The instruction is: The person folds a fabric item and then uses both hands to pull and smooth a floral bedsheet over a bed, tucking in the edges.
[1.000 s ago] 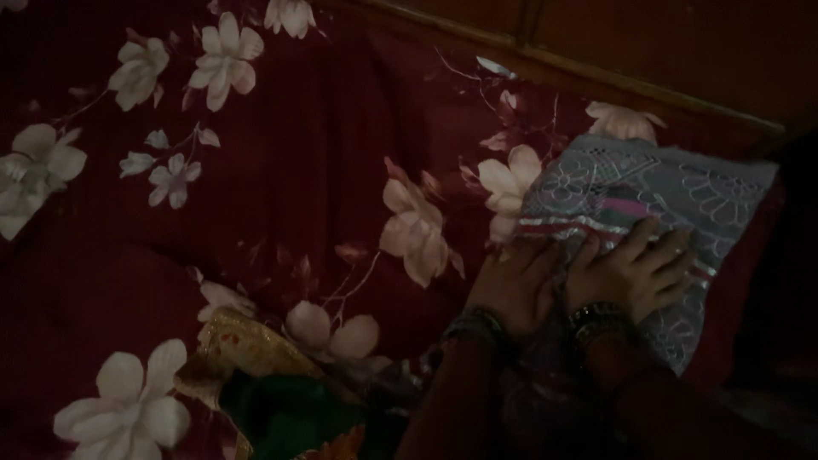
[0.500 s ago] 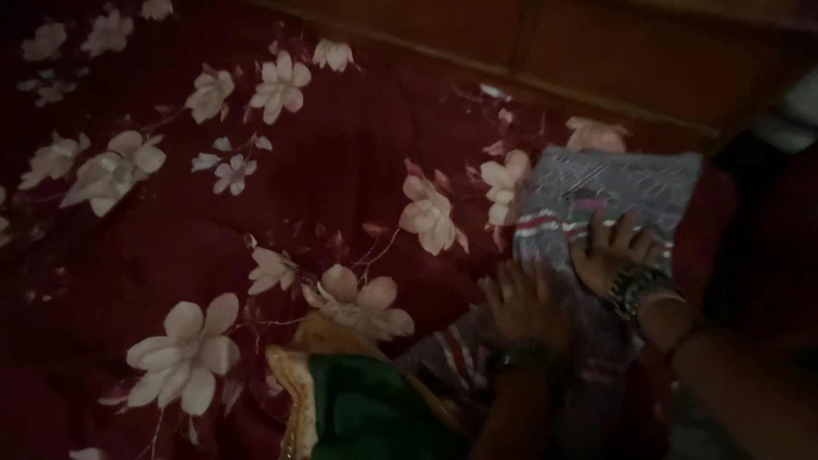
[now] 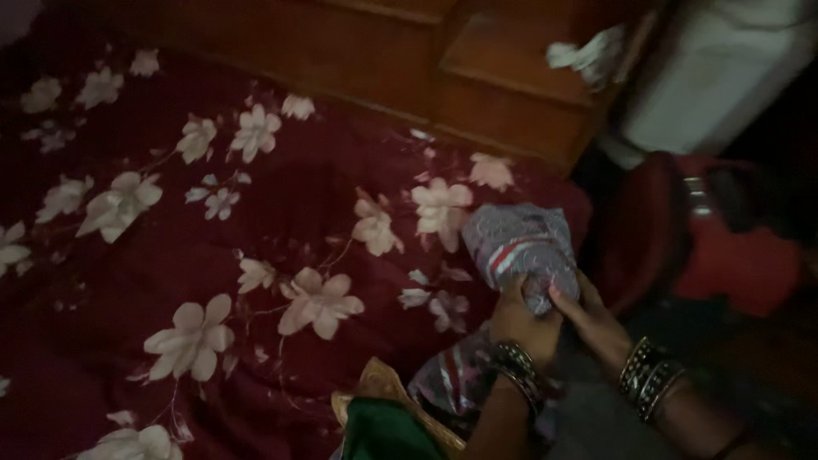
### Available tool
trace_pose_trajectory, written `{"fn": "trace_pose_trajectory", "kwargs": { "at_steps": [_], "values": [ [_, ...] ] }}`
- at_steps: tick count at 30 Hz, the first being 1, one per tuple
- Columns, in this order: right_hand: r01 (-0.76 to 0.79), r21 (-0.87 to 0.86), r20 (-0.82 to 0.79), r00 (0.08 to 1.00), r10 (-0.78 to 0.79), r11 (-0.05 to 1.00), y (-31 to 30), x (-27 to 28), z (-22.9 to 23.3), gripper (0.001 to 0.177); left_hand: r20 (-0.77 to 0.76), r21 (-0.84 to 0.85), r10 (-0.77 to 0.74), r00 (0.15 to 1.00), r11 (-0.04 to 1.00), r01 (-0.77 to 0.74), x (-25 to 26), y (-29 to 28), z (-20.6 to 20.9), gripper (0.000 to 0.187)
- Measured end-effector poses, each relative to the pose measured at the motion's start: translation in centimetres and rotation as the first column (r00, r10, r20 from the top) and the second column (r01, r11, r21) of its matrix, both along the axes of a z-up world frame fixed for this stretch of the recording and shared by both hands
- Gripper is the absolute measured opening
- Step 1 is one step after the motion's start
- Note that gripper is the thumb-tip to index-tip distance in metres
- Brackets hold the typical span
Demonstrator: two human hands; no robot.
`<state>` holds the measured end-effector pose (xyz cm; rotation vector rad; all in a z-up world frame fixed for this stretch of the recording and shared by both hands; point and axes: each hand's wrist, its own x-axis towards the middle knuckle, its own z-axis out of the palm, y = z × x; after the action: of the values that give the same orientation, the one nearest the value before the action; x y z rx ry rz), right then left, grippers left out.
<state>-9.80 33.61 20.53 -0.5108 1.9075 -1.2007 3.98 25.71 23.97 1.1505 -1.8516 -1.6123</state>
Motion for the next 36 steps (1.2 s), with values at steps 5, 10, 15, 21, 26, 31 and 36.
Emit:
{"fn": "trace_pose_trajectory", "kwargs": {
  "at_steps": [5,10,15,21,26,31,36],
  "values": [
    [0.173,-0.17,-0.121,0.973,-0.195,0.97,4.9,0.3,14.7,0.097,-0.175,-0.195,-0.055,0.983,0.981,0.02,-2.1,4.8,12.6,0.073],
    [0.273,-0.399,-0.155,0.921,-0.358,0.875,10.7,-1.4,28.3,0.094,-0.377,-0.28,-0.111,0.92,0.96,0.001,-5.0,9.9,25.7,0.074],
    [0.124,-0.419,-0.282,0.924,-0.259,0.899,17.3,-4.7,37.8,0.098,-0.61,-0.098,-0.054,0.791,0.995,-0.008,-8.5,13.3,35.9,0.074],
    [-0.247,-0.303,-0.804,0.585,-0.108,0.92,21.9,-9.4,41.9,0.116,-0.793,0.247,0.132,0.595,0.962,0.115,-14.5,15.8,43.6,0.074],
    [-0.137,-0.313,-0.813,0.549,-0.191,0.94,22.1,-14.0,42.9,0.119,-0.825,0.173,0.109,0.555,0.983,0.064,-21.7,16.7,43.8,0.073],
    [-0.015,-0.406,-0.68,0.673,-0.291,0.914,20.1,-18.1,40.5,0.109,-0.757,0.252,0.149,0.636,0.965,0.074,-27.7,15.9,41.5,0.075],
    [0.076,-0.355,-0.632,0.715,-0.299,0.932,18.8,-20.9,39.9,0.103,-0.621,0.353,0.181,0.763,0.933,0.065,-29.9,14.8,40.2,0.079]
  ]
}}
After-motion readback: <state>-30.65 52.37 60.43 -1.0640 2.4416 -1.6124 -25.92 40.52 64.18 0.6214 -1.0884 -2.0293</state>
